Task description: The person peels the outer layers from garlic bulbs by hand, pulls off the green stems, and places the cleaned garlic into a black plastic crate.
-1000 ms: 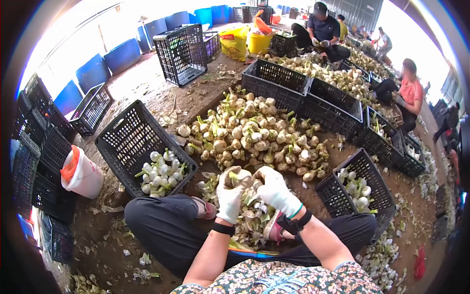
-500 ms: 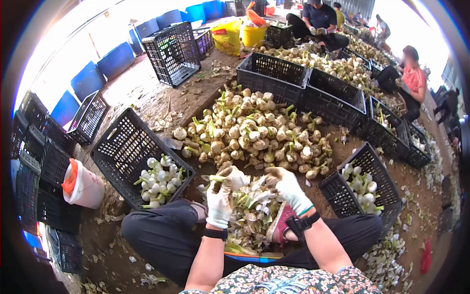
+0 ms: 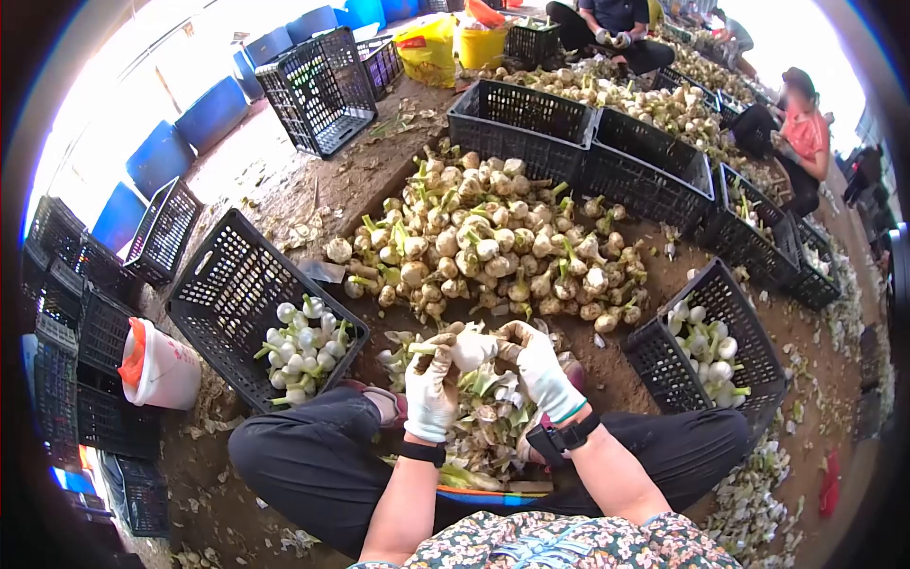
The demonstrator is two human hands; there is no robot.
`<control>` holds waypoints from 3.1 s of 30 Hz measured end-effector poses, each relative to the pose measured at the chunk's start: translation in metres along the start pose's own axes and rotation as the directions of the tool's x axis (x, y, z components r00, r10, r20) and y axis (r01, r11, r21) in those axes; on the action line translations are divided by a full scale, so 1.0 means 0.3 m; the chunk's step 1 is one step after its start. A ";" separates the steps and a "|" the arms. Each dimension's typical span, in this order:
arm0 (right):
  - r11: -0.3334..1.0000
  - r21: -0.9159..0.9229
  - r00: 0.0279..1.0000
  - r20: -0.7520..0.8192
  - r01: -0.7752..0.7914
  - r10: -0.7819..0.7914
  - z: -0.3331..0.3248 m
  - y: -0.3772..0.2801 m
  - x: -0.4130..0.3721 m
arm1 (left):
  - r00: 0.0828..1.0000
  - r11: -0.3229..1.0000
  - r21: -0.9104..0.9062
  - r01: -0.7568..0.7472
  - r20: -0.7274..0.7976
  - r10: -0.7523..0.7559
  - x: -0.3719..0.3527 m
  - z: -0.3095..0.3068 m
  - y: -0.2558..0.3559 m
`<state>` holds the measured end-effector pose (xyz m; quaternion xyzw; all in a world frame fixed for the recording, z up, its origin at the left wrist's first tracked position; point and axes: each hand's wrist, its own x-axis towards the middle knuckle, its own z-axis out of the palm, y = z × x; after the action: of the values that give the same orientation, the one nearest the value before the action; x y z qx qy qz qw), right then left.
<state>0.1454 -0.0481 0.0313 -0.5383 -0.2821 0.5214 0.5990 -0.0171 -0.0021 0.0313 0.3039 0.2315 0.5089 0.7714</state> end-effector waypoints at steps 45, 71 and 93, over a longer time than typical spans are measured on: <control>0.606 0.786 0.991 0.124 -0.125 0.043 0.026 0.100 0.012 | 0.987 0.961 -0.242 0.135 -0.055 -0.153 0.050 -0.086 -0.063; 0.867 0.380 0.919 -0.345 0.321 -0.189 -0.246 0.164 0.129 | 0.870 0.876 -0.170 0.451 -0.136 -0.474 0.033 0.000 -0.166; 0.981 0.186 0.986 0.168 -0.054 0.022 0.079 -0.131 -0.093 | 0.973 0.907 0.394 -0.153 0.219 0.069 -0.061 0.038 0.021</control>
<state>0.1283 -0.0608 0.0807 -0.4389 -0.2695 0.6001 0.6121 -0.0203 -0.0198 0.0447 0.5203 0.2361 0.4593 0.6801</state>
